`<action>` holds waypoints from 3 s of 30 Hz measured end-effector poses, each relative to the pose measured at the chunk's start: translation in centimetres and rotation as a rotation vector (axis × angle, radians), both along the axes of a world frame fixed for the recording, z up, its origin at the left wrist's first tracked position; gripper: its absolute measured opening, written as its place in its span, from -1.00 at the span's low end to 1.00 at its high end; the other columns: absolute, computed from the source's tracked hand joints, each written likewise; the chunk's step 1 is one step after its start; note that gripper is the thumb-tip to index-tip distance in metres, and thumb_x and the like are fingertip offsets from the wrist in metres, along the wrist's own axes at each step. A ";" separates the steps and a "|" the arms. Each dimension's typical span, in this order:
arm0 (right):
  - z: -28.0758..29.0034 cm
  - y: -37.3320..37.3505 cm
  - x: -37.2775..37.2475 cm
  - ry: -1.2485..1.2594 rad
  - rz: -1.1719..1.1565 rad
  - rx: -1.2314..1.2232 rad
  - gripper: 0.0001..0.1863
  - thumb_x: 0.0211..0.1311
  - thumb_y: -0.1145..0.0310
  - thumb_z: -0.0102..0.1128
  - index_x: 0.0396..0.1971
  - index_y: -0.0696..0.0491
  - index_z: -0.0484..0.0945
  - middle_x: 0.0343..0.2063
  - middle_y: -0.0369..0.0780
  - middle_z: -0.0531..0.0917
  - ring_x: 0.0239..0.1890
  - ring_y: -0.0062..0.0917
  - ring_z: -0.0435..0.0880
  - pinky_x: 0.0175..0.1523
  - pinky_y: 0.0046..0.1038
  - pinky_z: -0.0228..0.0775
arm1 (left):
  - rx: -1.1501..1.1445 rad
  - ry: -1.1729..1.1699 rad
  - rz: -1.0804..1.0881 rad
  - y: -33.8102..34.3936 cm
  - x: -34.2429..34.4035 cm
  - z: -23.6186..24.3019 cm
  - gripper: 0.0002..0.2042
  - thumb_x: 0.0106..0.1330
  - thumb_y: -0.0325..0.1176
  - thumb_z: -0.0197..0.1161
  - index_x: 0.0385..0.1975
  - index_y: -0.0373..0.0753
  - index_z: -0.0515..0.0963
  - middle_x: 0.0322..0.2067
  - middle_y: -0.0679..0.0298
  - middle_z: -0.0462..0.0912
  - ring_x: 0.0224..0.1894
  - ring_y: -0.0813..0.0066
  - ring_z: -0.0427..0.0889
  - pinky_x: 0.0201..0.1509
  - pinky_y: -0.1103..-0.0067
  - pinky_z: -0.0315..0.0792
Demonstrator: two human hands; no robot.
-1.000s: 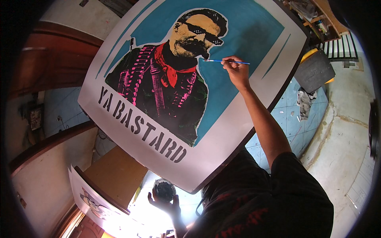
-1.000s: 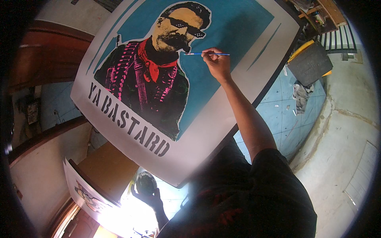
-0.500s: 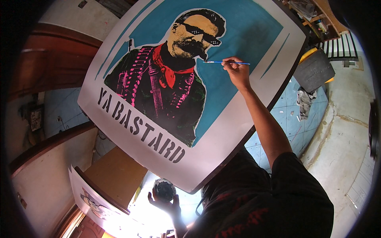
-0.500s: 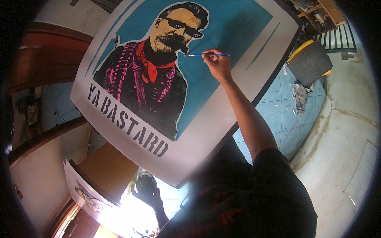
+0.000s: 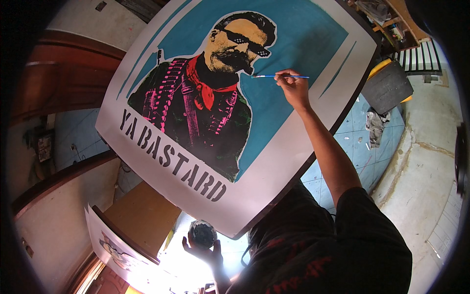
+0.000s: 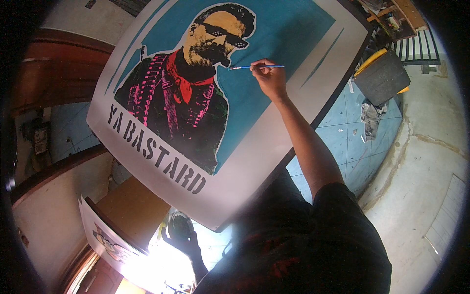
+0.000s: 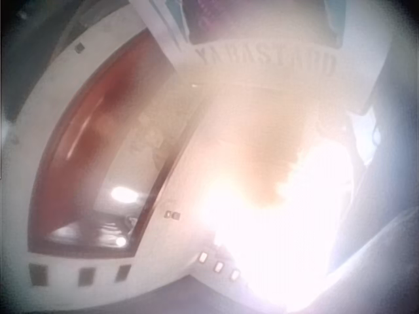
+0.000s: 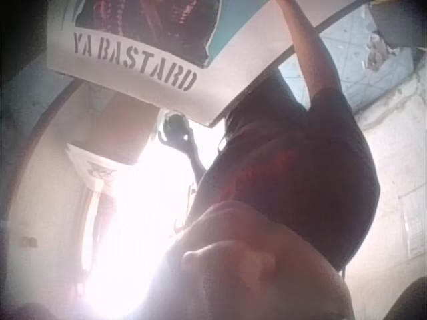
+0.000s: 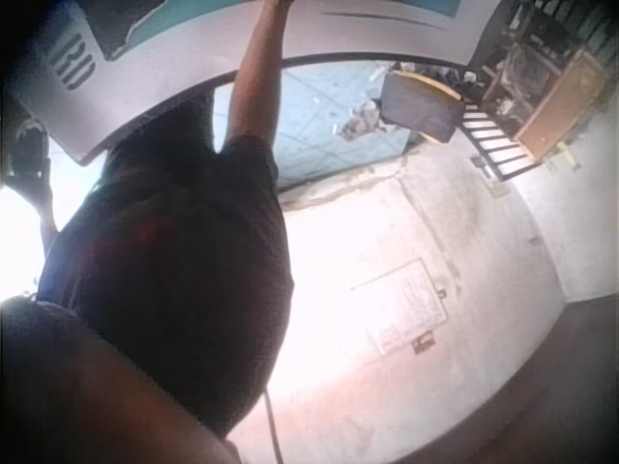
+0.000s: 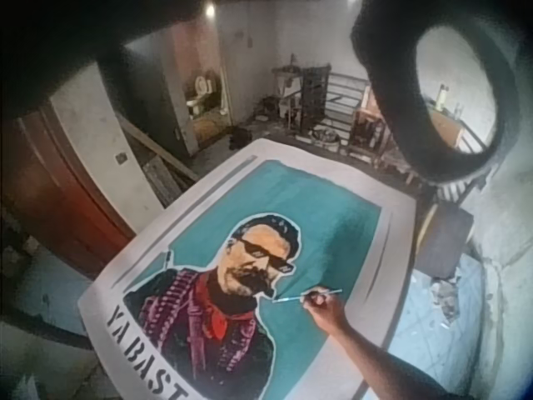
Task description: The person paints the background of a large poster featuring a stylized portrait using a small brush and teal paint from a container. They repeatedly dip the brush and apply paint around the figure's outline, then briefly wipe the brush on a cloth before resuming.
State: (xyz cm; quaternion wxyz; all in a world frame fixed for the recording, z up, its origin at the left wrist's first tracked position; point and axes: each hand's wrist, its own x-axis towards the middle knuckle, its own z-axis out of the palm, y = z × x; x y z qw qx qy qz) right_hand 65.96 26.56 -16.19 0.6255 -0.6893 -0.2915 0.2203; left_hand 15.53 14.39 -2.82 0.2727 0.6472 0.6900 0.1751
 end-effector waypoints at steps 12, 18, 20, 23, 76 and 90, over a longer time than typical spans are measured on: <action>0.7 0.3 0.8 -0.033 -0.015 -0.036 -0.89 0.22 0.46 0.28 -0.32 0.18 0.61 -0.54 -0.32 0.63 -0.45 -0.74 0.59 -0.30 -0.65 0.47 | 0.060 -0.026 0.017 -0.3 1.2 0.2 -0.06 -0.22 -0.46 0.22 0.33 -0.21 -0.02 0.20 0.04 0.34 0.25 0.04 0.32 0.30 0.15 0.34; 0.2 0.6 1.5 -0.055 -0.002 0.010 -0.91 0.22 0.48 0.26 -0.33 0.18 0.61 -0.54 -0.31 0.65 -0.45 -0.73 0.61 -0.33 -0.65 0.45 | 0.072 0.002 0.006 -0.6 1.7 0.4 -0.06 -0.21 -0.47 0.22 0.34 -0.21 -0.03 0.21 0.05 0.31 0.24 0.06 0.34 0.30 0.17 0.34; 0.3 0.7 1.6 -0.050 0.007 0.031 -0.91 0.22 0.49 0.26 -0.33 0.18 0.61 -0.54 -0.31 0.65 -0.45 -0.72 0.61 -0.32 -0.65 0.45 | 0.071 0.029 -0.001 -0.8 1.4 0.3 -0.06 -0.21 -0.48 0.21 0.34 -0.20 -0.03 0.21 0.04 0.31 0.24 0.06 0.34 0.30 0.18 0.34; 0.2 0.7 1.7 -0.037 0.011 0.022 -0.92 0.22 0.50 0.26 -0.33 0.18 0.61 -0.54 -0.30 0.66 -0.45 -0.72 0.62 -0.32 -0.65 0.46 | 0.056 0.043 -0.007 -0.9 1.3 0.0 -0.05 -0.21 -0.50 0.20 0.35 -0.20 -0.05 0.21 0.03 0.31 0.25 0.06 0.34 0.30 0.18 0.34; -0.3 2.5 3.4 -0.052 -0.013 0.031 -0.93 0.21 0.48 0.27 -0.34 0.16 0.62 -0.53 -0.29 0.67 -0.45 -0.71 0.63 -0.31 -0.63 0.47 | 0.124 -0.043 0.004 -1.3 3.2 -0.3 -0.08 -0.17 -0.46 0.26 0.34 -0.21 0.00 0.17 -0.01 0.33 0.20 0.09 0.41 0.20 0.27 0.47; -0.4 2.4 3.9 -0.046 -0.028 0.048 -0.92 0.21 0.50 0.27 -0.33 0.17 0.62 -0.52 -0.30 0.67 -0.45 -0.72 0.62 -0.30 -0.65 0.47 | 0.122 -0.075 0.041 -1.1 3.8 -0.2 -0.06 -0.23 -0.53 0.25 0.34 -0.19 0.01 0.15 0.00 0.34 0.20 0.10 0.41 0.22 0.26 0.46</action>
